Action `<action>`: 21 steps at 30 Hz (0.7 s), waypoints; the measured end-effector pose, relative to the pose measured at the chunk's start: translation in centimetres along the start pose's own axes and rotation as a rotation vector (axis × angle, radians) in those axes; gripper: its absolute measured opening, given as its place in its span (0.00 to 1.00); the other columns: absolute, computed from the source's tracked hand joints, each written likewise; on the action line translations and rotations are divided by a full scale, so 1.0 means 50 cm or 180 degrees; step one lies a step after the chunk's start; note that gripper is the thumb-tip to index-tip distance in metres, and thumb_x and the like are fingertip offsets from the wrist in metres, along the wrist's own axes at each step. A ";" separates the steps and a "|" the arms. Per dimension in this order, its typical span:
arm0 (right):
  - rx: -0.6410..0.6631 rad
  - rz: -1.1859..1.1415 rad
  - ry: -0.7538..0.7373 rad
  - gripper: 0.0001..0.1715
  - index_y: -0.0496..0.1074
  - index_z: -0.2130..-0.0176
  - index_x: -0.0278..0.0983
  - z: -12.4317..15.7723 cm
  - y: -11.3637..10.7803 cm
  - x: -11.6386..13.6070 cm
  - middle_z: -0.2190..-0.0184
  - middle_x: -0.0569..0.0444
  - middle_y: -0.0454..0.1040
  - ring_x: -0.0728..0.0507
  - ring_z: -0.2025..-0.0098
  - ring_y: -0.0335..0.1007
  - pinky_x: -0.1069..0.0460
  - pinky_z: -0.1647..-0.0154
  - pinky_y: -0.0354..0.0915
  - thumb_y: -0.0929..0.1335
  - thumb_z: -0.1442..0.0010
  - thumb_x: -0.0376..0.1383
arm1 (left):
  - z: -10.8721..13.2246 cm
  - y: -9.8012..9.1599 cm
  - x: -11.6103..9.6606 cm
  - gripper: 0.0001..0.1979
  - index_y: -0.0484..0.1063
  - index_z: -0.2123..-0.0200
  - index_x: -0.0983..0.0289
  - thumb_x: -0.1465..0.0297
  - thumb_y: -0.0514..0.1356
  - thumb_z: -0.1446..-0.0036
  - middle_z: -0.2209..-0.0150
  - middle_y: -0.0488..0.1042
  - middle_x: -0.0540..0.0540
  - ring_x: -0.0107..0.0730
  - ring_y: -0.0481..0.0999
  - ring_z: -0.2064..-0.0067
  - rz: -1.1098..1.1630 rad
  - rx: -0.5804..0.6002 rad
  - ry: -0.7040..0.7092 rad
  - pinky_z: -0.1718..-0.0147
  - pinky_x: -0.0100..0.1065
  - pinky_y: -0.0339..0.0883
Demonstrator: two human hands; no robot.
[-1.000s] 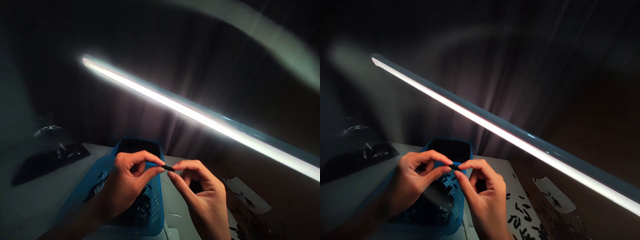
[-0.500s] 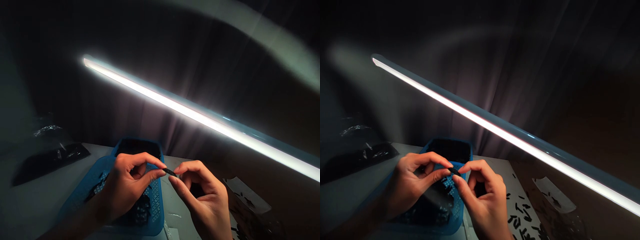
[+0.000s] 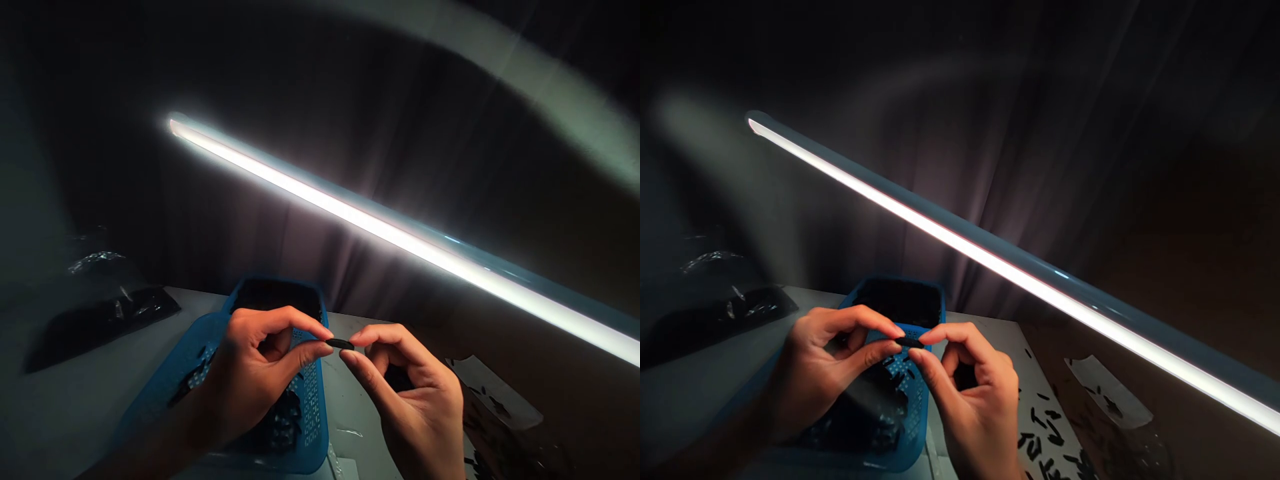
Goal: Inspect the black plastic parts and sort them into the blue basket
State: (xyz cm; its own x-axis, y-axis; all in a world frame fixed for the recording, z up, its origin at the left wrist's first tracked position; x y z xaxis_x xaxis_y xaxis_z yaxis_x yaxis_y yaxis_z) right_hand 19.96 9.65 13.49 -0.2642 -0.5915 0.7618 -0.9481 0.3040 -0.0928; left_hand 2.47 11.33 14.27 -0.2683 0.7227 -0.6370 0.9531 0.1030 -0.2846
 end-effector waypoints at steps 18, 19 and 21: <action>0.0000 0.0181 0.0108 0.10 0.79 0.74 0.41 -0.001 -0.001 -0.001 0.85 0.61 0.61 0.49 0.81 0.56 0.53 0.77 0.57 0.76 0.47 0.43 | 0.001 -0.003 -0.003 0.04 0.81 0.63 0.57 0.69 0.66 0.42 0.83 0.49 0.42 0.21 0.50 0.81 -0.0081 -0.0073 0.0092 0.82 0.24 0.49; 0.0010 0.0178 0.0131 0.10 0.79 0.75 0.41 -0.001 0.000 -0.001 0.85 0.61 0.61 0.49 0.80 0.56 0.53 0.77 0.57 0.75 0.47 0.43 | 0.002 -0.002 -0.003 0.04 0.81 0.63 0.58 0.68 0.66 0.42 0.83 0.49 0.42 0.21 0.50 0.81 -0.0074 -0.0054 0.0074 0.82 0.25 0.49; 0.0052 0.0128 0.0184 0.11 0.79 0.75 0.40 -0.001 0.003 -0.003 0.84 0.60 0.62 0.48 0.79 0.57 0.53 0.76 0.57 0.75 0.47 0.44 | 0.002 0.000 -0.001 0.05 0.81 0.65 0.59 0.66 0.65 0.42 0.84 0.49 0.42 0.21 0.50 0.82 -0.0073 -0.0012 0.0009 0.83 0.25 0.48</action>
State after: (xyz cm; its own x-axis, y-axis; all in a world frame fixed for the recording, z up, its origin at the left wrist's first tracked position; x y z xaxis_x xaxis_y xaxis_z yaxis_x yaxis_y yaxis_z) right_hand 19.89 9.82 13.37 -0.2919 -0.5346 0.7930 -0.9398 0.3143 -0.1341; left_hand 2.46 11.23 14.25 -0.2898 0.7219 -0.6284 0.9472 0.1222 -0.2965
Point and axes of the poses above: each hand's wrist, its own z-axis away from the middle knuckle, its own y-axis out of the palm, x = y × z, the point moved 8 cm from there along -z, towards the middle knuckle
